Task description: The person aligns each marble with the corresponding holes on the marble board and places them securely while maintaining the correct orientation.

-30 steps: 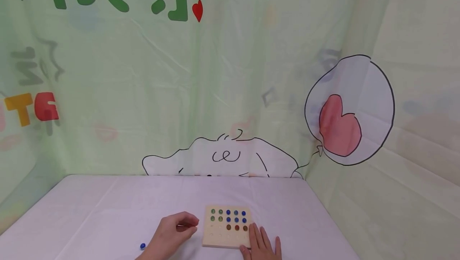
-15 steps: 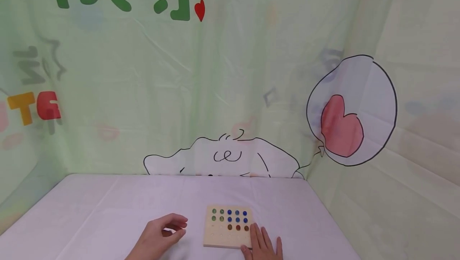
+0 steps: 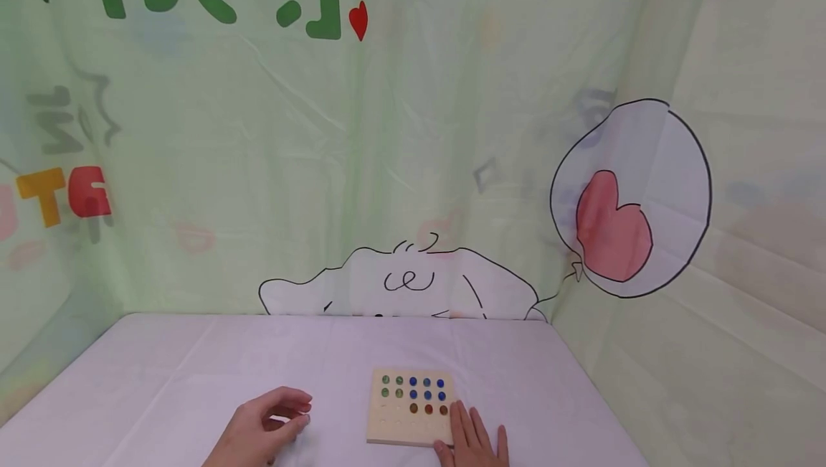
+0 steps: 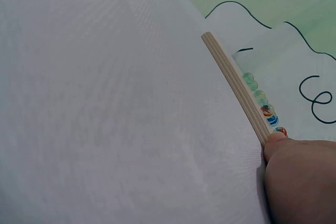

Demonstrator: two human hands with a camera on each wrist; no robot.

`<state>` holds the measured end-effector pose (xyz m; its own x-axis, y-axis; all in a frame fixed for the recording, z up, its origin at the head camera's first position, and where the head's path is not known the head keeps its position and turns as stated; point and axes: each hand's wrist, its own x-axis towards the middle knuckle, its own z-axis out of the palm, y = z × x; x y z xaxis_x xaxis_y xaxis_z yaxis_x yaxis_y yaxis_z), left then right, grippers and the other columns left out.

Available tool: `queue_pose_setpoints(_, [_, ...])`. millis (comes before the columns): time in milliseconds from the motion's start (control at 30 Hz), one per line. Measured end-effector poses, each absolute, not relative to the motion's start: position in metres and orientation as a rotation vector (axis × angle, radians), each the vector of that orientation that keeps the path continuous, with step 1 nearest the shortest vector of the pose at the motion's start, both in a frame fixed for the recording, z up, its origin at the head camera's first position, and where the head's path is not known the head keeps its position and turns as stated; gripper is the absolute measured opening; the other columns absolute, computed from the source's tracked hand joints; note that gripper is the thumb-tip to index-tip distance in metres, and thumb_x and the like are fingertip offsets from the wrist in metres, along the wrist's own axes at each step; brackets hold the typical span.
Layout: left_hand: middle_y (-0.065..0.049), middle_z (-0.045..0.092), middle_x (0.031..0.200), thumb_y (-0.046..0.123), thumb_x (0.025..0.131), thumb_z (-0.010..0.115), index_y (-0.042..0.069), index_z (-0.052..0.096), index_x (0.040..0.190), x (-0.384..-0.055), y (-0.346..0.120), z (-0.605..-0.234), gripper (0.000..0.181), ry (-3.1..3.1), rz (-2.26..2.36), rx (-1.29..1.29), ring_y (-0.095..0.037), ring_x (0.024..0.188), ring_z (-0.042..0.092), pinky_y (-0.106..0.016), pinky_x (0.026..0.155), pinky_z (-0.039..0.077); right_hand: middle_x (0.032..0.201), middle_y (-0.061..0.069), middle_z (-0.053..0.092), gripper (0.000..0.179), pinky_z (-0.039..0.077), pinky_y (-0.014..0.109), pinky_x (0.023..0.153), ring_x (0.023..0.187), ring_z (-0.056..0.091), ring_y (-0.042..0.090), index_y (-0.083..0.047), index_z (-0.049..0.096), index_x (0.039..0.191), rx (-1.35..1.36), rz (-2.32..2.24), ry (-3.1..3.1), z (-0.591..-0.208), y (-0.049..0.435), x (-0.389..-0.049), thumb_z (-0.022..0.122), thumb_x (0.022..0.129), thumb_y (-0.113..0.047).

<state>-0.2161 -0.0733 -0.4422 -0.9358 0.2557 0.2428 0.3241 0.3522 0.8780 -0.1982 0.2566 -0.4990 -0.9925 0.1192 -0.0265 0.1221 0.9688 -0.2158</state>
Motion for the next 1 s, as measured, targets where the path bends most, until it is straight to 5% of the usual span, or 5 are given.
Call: queue_pose_setpoints(1000, [0.002,0.063,0.079,0.022,0.078,0.067,0.009,0.061,0.09,-0.209,-0.107,-0.457,0.018,-2.846,-1.628,-0.287,-0.011,0.072,0.056,-0.021,0.063,0.048,0.144,0.012,0.029,0.119,-0.011,0.061,0.102,0.133,0.019,0.037,-0.007,0.025,0.14,0.217,-0.333,3.058,-0.498,0.256,-0.202,-0.002,0.056,-0.087])
